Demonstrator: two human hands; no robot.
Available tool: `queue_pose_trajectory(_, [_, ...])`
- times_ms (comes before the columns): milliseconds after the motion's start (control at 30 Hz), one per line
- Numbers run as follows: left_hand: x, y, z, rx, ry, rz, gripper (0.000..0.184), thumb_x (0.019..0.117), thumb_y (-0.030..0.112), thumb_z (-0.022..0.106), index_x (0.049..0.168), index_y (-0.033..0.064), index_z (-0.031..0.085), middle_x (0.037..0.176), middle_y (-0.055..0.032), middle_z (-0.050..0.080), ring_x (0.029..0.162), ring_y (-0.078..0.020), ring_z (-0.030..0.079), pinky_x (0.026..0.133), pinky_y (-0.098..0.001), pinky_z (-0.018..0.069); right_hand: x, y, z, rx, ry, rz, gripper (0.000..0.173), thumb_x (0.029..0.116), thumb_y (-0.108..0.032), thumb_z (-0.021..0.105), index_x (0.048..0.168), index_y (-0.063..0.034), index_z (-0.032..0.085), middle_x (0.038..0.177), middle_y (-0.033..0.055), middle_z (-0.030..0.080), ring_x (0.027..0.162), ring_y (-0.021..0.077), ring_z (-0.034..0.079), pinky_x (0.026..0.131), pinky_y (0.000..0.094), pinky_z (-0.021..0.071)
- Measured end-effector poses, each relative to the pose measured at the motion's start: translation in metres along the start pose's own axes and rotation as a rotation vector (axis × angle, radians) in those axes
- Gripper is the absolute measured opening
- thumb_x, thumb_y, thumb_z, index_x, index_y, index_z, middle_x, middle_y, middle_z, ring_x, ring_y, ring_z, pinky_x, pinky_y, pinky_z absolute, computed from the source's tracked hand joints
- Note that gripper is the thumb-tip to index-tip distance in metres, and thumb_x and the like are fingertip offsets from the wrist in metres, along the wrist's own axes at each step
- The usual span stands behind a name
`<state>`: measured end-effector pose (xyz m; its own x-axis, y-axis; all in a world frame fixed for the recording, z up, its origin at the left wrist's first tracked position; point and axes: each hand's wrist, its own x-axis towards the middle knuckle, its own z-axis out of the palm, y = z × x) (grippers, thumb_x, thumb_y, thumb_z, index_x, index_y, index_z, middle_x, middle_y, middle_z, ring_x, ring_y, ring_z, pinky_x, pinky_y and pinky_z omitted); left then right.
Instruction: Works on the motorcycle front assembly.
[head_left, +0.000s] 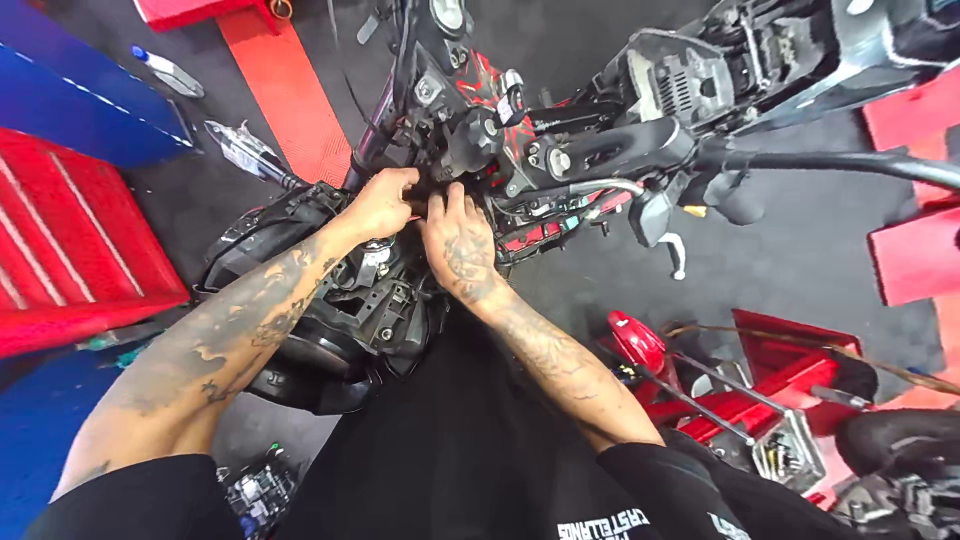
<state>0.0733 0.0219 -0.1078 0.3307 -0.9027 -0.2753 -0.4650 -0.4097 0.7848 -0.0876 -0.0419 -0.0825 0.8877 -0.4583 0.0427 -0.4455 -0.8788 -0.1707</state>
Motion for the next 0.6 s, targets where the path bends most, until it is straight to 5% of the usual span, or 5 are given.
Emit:
queue_pose_trajectory(133, [-0.001, 0.001, -0.001, 0.009, 0.011, 0.019, 0.014, 0.0937, 0.006, 0.064, 0.106, 0.0008, 0.068, 0.103, -0.0157, 0.071, 0.097, -0.0257, 0.069, 0.090, -0.0521, 0.0549, 0.003, -0.009, 0.005, 0.033, -0.034, 0.090, 0.044, 0.0926, -0.007, 0.065, 0.135, 0.0029, 0.056, 0.127, 0.0274, 0.054, 0.103, 0.0394, 0.065, 0.072, 0.0455, 0.0594])
queue_pose_trajectory(233, [-0.006, 0.004, -0.001, 0.167, 0.003, 0.049, 0.015, 0.0969, 0.011, 0.062, 0.103, -0.0020, 0.066, 0.098, -0.0209, 0.069, 0.095, -0.0361, 0.068, 0.086, -0.0618, 0.0521, 0.008, -0.013, 0.013, 0.035, -0.039, 0.119, 0.038, 0.0910, -0.009, 0.067, 0.126, 0.0040, 0.060, 0.119, 0.0265, 0.062, 0.111, 0.0407, 0.063, 0.087, 0.0494, 0.0550])
queue_pose_trajectory(433, [-0.010, 0.020, 0.000, 0.314, 0.004, -0.009, 0.015, 0.0950, 0.004, 0.063, 0.104, -0.0075, 0.063, 0.098, -0.0305, 0.066, 0.097, -0.0508, 0.065, 0.083, -0.0734, 0.0470, 0.023, -0.003, -0.015, 0.136, -0.294, 0.155, 0.043, 0.0898, -0.020, 0.071, 0.128, -0.0029, 0.062, 0.123, 0.0201, 0.063, 0.109, 0.0360, 0.065, 0.074, 0.0487, 0.0578])
queue_pose_trajectory(600, [-0.010, 0.010, 0.004, 0.289, 0.047, 0.004, 0.013, 0.0934, 0.002, 0.058, 0.102, -0.0077, 0.062, 0.094, -0.0301, 0.066, 0.094, -0.0515, 0.065, 0.079, -0.0748, 0.0454, 0.029, -0.003, -0.004, 0.051, -0.259, 0.123, 0.032, 0.0960, -0.019, 0.062, 0.124, -0.0023, 0.065, 0.115, 0.0183, 0.067, 0.105, 0.0335, 0.067, 0.075, 0.0451, 0.0576])
